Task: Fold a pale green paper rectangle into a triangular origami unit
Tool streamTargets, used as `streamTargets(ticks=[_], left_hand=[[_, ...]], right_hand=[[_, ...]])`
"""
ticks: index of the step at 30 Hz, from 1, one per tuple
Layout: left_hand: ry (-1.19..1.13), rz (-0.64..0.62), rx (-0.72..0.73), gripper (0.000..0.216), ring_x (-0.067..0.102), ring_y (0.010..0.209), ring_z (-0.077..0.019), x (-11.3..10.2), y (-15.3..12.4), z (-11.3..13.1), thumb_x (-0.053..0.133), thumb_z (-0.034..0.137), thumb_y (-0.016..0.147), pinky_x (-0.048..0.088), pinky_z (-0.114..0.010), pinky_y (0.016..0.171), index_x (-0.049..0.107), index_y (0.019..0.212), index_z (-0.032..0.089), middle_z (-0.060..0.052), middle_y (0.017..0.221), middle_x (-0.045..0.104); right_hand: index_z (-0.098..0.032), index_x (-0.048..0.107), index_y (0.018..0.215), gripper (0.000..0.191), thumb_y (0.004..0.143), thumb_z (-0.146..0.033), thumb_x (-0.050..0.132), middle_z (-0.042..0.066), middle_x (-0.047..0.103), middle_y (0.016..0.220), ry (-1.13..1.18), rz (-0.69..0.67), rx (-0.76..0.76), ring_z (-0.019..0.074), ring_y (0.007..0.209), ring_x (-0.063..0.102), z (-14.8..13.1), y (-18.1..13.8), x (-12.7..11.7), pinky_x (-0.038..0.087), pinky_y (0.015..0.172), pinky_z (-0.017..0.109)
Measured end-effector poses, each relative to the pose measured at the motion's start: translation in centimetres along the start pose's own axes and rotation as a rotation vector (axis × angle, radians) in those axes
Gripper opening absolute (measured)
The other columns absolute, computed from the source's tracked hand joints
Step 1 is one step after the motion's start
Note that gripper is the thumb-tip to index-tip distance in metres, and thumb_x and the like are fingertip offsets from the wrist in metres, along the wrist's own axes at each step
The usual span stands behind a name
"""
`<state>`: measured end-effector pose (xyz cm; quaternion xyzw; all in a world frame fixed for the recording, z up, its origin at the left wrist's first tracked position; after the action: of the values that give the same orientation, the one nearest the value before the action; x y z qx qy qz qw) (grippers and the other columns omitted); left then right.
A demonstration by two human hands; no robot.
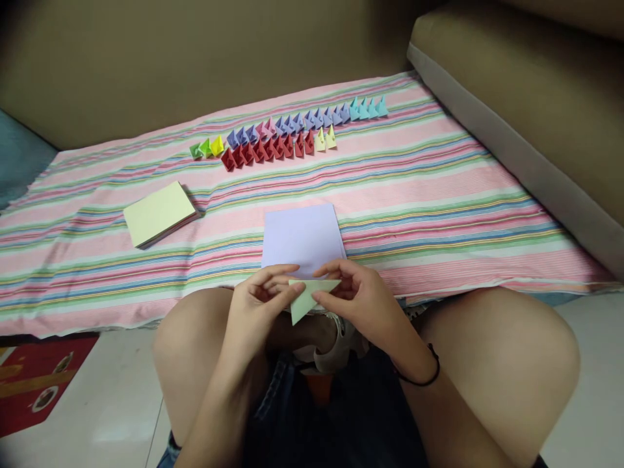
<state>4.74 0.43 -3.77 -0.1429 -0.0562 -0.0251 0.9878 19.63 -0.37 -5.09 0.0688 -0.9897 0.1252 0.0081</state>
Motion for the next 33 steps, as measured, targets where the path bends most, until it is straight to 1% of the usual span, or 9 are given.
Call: streamTargets(ticks=[5, 11, 14, 17, 20, 24, 26, 30, 33], left_hand=[[-0.075, 0.063, -0.005, 0.025, 0.061, 0.055, -0.0092, -0.7, 0.0, -0.3, 0.08, 0.025, 0.064, 0.049, -0.019, 0.057, 0.069, 0.086, 0.016, 0.002, 0.062, 0.068], [-0.113, 0.033, -0.03, 0.024, 0.065, 0.058, -0.0114, -0.7, -0.2, -0.4, 0.075, 0.029, 0.072, 0.053, -0.022, 0.062, 0.07, 0.09, 0.015, 0.001, 0.062, 0.068], [-0.124, -0.01, -0.013, 0.027, 0.068, 0.068, -0.0145, 0.0, -0.4, 0.0, 0.071, 0.033, 0.075, 0.055, -0.025, 0.067, 0.068, 0.095, 0.015, -0.003, 0.074, 0.072], [-0.085, -0.133, -0.026, 0.034, 0.068, 0.075, -0.0162, 1.3, -0.6, -0.1, 0.078, 0.029, 0.068, 0.054, -0.024, 0.068, 0.066, 0.096, 0.014, -0.006, 0.084, 0.073], [-0.013, -0.187, -0.061, 0.029, 0.066, 0.065, -0.0143, 2.0, -0.6, -0.6, 0.081, 0.025, 0.062, 0.053, -0.023, 0.063, 0.066, 0.084, 0.012, -0.005, 0.071, 0.071], [0.048, -0.145, -0.085, 0.021, 0.063, 0.055, -0.0119, 1.6, -0.6, -0.8, 0.078, 0.028, 0.066, 0.051, -0.022, 0.057, 0.064, 0.071, 0.013, -0.002, 0.058, 0.067], [0.058, -0.136, -0.076, 0.021, 0.062, 0.055, -0.0116, 1.5, -0.5, -0.6, 0.076, 0.029, 0.068, 0.051, -0.021, 0.057, 0.064, 0.072, 0.013, -0.002, 0.058, 0.066], [0.093, -0.139, 0.001, 0.016, 0.058, 0.056, -0.0097, 1.7, -0.6, 0.0, 0.071, 0.028, 0.072, 0.046, -0.02, 0.056, 0.064, 0.077, 0.014, 0.0, 0.063, 0.064], [0.181, -0.163, 0.071, 0.013, 0.055, 0.058, -0.0098, 2.0, -0.7, 0.2, 0.066, 0.027, 0.076, 0.041, -0.019, 0.055, 0.065, 0.079, 0.015, 0.001, 0.065, 0.062]], right_hand=[[-0.019, 0.067, 0.086, 0.027, 0.067, -0.036, 0.075, 0.003, 0.072, 0.08, 0.054, -0.053, -0.002, 0.0188, 0.076, 0.068, -0.2, -0.2, 1.0, 0.056, 0.068, 0.031], [-0.019, 0.069, 0.075, 0.022, 0.067, -0.038, 0.077, 0.0, 0.07, 0.065, 0.005, -0.01, 0.001, 0.0149, 0.061, 0.066, -0.3, -0.2, 0.5, 0.053, 0.057, 0.026], [-0.018, 0.068, 0.073, 0.026, 0.065, -0.041, 0.078, 0.0, 0.069, 0.062, 0.023, 0.049, -0.008, 0.0155, 0.058, 0.066, -0.3, -0.2, -0.1, 0.053, 0.056, 0.027], [-0.018, 0.066, 0.068, 0.03, 0.064, -0.045, 0.078, 0.002, 0.07, 0.06, 0.055, 0.143, -0.031, 0.0174, 0.057, 0.067, -0.2, -0.2, -0.7, 0.054, 0.055, 0.028], [-0.018, 0.064, 0.064, 0.032, 0.061, -0.046, 0.079, 0.003, 0.07, 0.061, 0.053, 0.217, -0.046, 0.0189, 0.058, 0.067, 0.0, -0.3, -1.0, 0.055, 0.055, 0.029], [-0.019, 0.063, 0.06, 0.03, 0.06, -0.043, 0.08, 0.002, 0.069, 0.059, 0.009, 0.267, -0.06, 0.0185, 0.057, 0.067, -0.3, -0.5, -1.1, 0.054, 0.052, 0.027], [-0.019, 0.065, 0.061, 0.027, 0.062, -0.042, 0.079, 0.002, 0.07, 0.06, -0.003, 0.284, -0.079, 0.0189, 0.058, 0.067, -0.7, -0.6, -1.1, 0.054, 0.053, 0.028], [-0.02, 0.072, 0.077, 0.022, 0.066, -0.039, 0.077, 0.003, 0.074, 0.076, -0.022, 0.288, -0.149, 0.0207, 0.072, 0.069, -1.5, -0.7, -0.9, 0.056, 0.065, 0.031], [-0.02, 0.072, 0.076, 0.019, 0.068, -0.037, 0.076, 0.002, 0.074, 0.077, -0.036, 0.251, -0.159, 0.0206, 0.074, 0.069, -1.5, -0.6, -0.6, 0.055, 0.067, 0.031]])
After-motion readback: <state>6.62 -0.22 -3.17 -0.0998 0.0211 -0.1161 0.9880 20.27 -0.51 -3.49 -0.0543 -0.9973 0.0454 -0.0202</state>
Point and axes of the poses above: each hand's wrist, its own y-axis towards the middle knuckle, its own x-axis out of the palm, z = x × y, the point moved 8 cm from there along y, towards the middle knuckle
